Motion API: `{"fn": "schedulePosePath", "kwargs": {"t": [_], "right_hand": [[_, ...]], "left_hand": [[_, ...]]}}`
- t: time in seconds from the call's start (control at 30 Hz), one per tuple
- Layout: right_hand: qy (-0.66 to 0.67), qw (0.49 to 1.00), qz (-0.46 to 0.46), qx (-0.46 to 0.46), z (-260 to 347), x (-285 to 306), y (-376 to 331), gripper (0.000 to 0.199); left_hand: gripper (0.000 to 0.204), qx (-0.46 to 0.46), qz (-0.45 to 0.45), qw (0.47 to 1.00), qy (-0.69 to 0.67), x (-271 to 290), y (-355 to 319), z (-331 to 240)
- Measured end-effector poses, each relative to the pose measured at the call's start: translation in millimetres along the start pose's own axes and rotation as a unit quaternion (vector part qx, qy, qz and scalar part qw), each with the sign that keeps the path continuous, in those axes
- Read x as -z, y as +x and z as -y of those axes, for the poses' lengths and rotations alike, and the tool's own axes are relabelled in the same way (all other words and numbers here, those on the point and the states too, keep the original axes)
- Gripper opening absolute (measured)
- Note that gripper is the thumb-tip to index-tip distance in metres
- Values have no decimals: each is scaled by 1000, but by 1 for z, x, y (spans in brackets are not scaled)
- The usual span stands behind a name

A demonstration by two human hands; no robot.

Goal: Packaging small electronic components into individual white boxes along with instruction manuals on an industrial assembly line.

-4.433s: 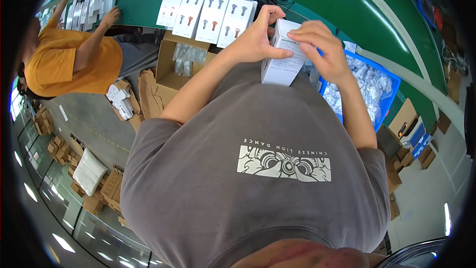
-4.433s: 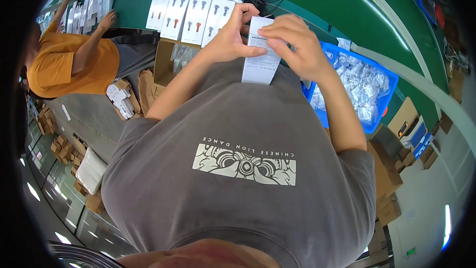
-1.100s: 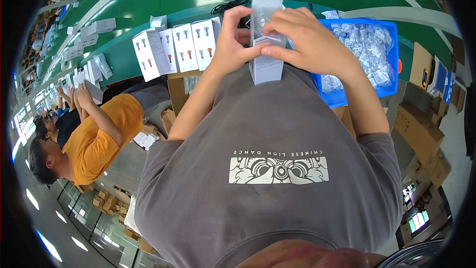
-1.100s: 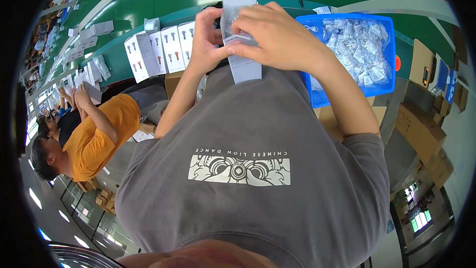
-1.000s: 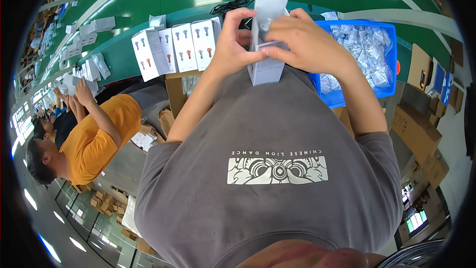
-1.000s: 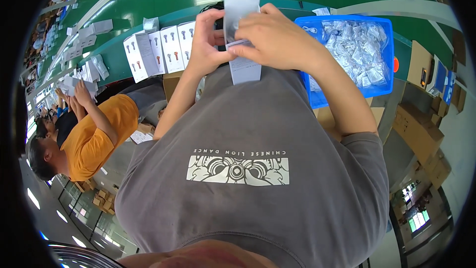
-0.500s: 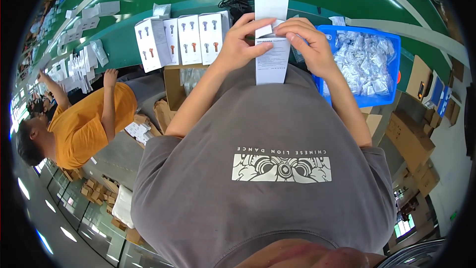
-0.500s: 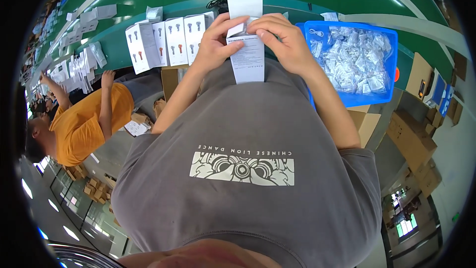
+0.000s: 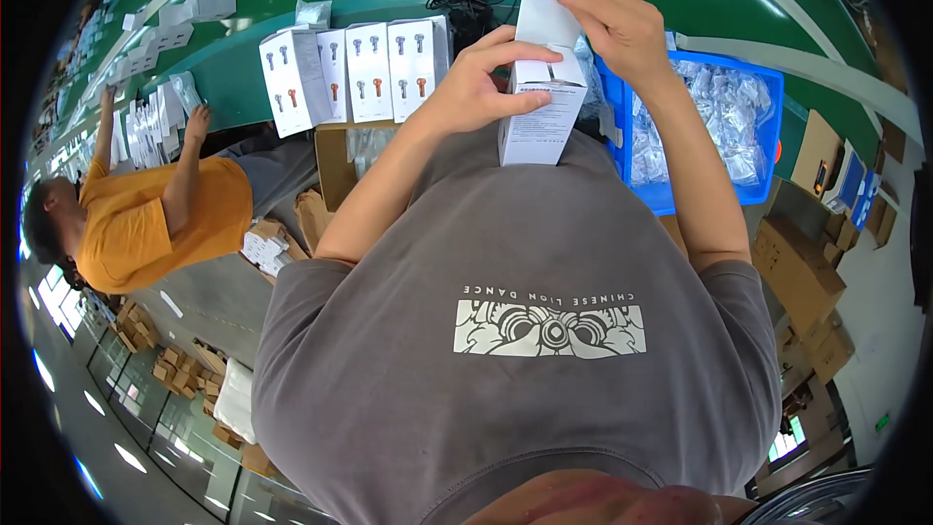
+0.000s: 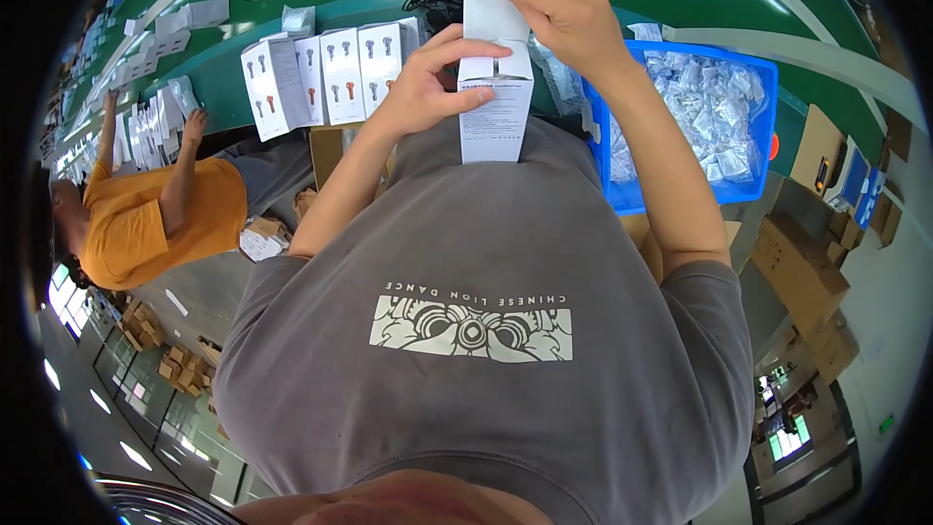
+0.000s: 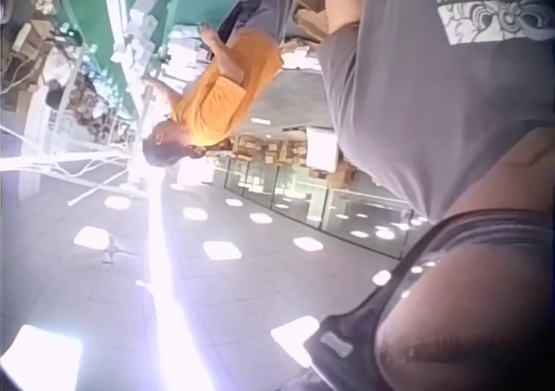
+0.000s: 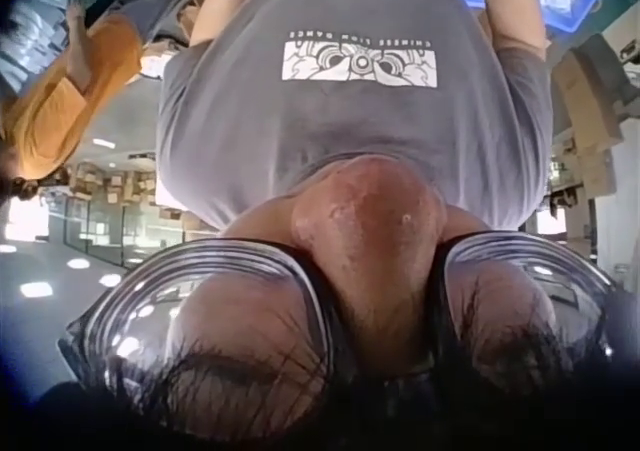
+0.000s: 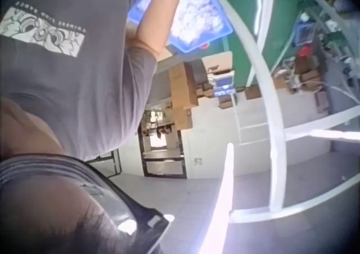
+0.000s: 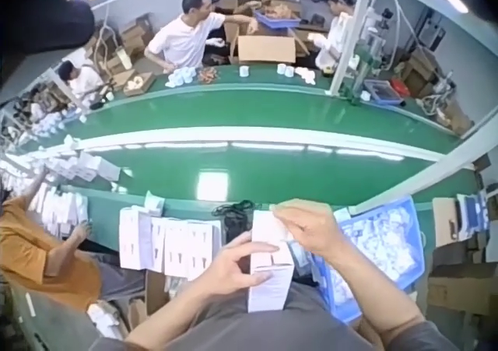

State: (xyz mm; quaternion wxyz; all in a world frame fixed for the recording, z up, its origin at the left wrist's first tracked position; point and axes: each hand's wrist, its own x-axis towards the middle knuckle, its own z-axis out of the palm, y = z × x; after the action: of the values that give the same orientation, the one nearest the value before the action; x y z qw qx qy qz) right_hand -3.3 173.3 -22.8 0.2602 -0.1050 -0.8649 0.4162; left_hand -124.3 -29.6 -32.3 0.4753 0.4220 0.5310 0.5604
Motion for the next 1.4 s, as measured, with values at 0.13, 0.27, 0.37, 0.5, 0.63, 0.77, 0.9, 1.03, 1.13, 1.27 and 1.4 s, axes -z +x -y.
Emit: {"fn": "schedulePosePath", "kwargs": {"t": [0.13,0.27,0.37,0.5,0.63,0.77,0.9,1.03,1.13,1.27,1.4], "right_hand": [[74,997,33,-11,2,0,-9,16],[229,950,128,-170,27,16,-15,19],[262,930,163,-200,29,18,-21,22],[262,933,174,-176,28,16,-23,26],[291,935,129,-159,27,14,-20,29],[306,936,89,-150,29,11,-19,27],[294,936,96,-168,30,9,-19,22],[295,929,107,-198,26,6,-18,21],[309,923,123,-191,25,6,-22,21],[267,930,130,-216,25,0,-21,21],[165,963,116,-179,23,10,-20,21]], "left_hand": [[38,-4,-16,1000,-1,2,0,2],[36,-3,-44,998,37,3,-1,13],[37,-1,-53,998,43,1,1,13],[39,37,-67,995,57,-6,0,17],[49,75,-120,989,-34,-20,3,10],[60,95,-213,968,-88,-37,10,3],[71,176,-239,941,-163,-35,23,-7],[77,272,-200,917,-213,-25,33,-7],[80,303,-151,914,-223,-14,38,1],[83,270,-98,911,-295,-9,31,4],[82,150,-116,910,-368,-23,13,17]]}}
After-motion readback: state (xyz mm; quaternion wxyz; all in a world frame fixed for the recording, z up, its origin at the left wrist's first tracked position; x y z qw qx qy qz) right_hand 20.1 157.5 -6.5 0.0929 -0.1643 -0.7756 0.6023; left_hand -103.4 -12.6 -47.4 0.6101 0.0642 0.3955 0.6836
